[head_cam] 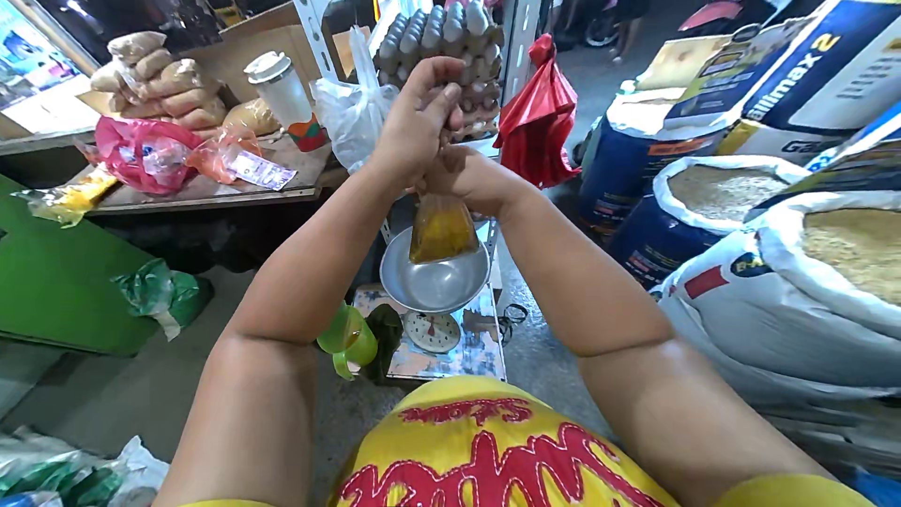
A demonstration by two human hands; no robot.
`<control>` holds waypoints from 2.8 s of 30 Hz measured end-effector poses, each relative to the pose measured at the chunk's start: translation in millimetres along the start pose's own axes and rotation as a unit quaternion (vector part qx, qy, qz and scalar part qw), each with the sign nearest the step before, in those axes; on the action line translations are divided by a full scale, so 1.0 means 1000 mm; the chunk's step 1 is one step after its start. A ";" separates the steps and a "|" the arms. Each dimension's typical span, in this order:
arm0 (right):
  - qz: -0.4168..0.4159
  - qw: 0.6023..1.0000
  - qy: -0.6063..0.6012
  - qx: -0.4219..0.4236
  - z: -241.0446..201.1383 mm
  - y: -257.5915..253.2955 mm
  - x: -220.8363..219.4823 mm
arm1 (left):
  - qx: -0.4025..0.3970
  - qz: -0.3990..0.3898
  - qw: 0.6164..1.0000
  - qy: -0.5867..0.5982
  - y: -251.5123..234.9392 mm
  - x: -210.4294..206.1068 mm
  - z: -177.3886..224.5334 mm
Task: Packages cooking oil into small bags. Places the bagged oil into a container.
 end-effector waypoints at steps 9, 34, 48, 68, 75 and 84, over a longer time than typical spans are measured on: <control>0.046 0.995 0.053 -0.076 -0.019 -0.005 -0.016 | 0.103 0.060 0.992 0.031 -0.008 0.019 0.011; 0.287 0.949 -0.127 -0.022 -0.066 0.005 -0.014 | -0.333 0.380 0.667 -0.547 0.123 -0.017 -0.077; 0.140 0.988 0.032 0.051 -0.058 0.023 -0.022 | 0.061 0.340 0.938 -0.008 0.155 -0.062 -0.083; 0.059 0.988 -0.113 -0.088 -0.016 0.075 -0.095 | 0.272 0.387 0.825 0.310 0.265 -0.062 -0.084; -0.011 0.988 -0.063 -0.142 0.014 0.112 -0.136 | -0.173 0.338 0.863 -0.334 0.330 -0.017 -0.022; -0.032 0.970 0.005 -0.243 0.036 0.188 -0.179 | -0.266 -0.037 0.742 -0.614 0.317 -0.023 0.029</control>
Point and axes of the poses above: each hand's wrist, its own y-axis away from the middle knuckle, its own x-axis out of the back of the hand, z = x × y, the point moved 6 cm from there along -y, towards the middle knuckle, and after that the axes turned 9 degrees about -y, right-handed, at the moved point
